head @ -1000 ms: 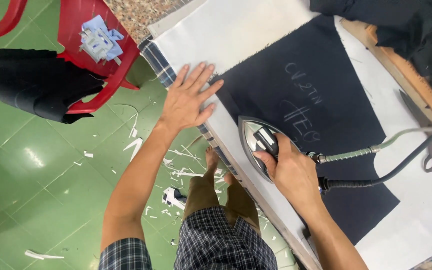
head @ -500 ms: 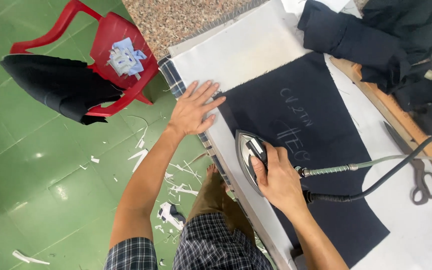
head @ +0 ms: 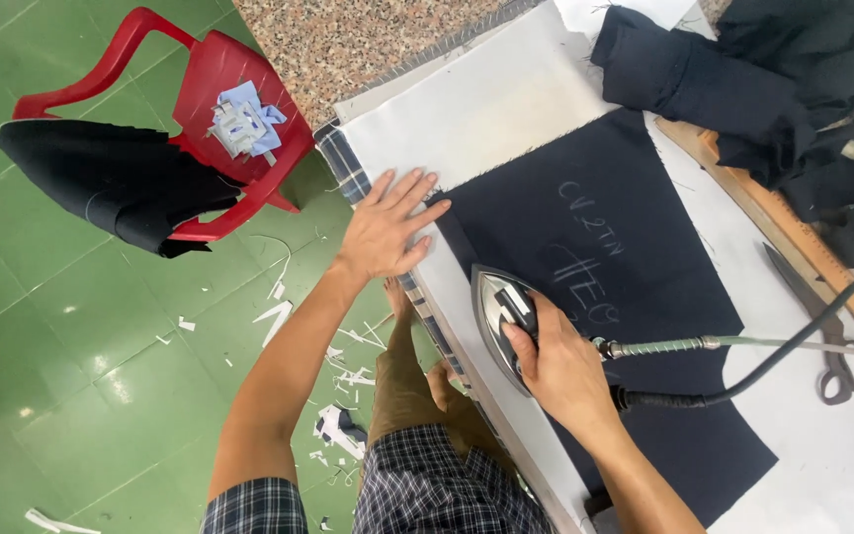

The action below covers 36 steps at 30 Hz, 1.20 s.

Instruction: The person irons a dark fabric piece on a white table using a steam iron. They smooth the fabric with their left hand while moving the iron with their right hand, then flip the fabric to iron the other side.

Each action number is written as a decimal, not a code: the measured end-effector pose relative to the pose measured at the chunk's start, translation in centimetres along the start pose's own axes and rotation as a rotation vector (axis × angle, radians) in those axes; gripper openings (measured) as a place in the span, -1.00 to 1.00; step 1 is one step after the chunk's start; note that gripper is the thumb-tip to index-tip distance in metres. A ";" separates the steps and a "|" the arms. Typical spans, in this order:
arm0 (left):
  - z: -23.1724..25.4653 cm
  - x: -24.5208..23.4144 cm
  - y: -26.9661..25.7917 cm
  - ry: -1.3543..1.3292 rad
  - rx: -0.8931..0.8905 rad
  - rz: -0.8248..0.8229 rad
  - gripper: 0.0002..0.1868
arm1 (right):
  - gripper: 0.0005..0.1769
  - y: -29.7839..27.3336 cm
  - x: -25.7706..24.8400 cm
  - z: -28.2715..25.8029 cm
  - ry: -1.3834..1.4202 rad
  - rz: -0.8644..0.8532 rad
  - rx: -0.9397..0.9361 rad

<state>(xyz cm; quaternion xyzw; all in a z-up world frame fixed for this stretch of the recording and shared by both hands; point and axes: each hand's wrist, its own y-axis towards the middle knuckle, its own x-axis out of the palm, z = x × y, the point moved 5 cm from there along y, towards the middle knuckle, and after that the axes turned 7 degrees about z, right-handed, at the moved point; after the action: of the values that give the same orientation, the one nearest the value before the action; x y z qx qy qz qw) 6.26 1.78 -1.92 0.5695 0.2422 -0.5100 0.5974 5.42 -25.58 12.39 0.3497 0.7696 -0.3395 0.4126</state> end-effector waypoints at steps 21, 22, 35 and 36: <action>-0.3 -2.5 2.0 -0.073 0.025 -0.146 -0.44 | -0.30 4.1 0.8 -1.6 -0.034 -0.059 0.133; -0.3 -2.5 2.1 -0.076 0.024 -0.149 -0.44 | -0.30 4.1 0.8 -1.6 -0.034 -0.062 0.135; -0.5 -2.5 2.3 -0.088 0.013 -0.125 -0.45 | -0.30 4.3 0.9 -1.5 -0.062 -0.052 0.089; -0.5 -2.5 2.3 -0.093 0.010 -0.118 -0.45 | -0.30 4.4 0.9 -1.6 -0.074 -0.032 0.065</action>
<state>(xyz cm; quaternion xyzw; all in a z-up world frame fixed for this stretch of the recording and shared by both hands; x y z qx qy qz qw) 7.50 2.76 1.15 0.5327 0.2447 -0.5716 0.5742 8.04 -21.71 11.28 0.3379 0.7479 -0.3833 0.4238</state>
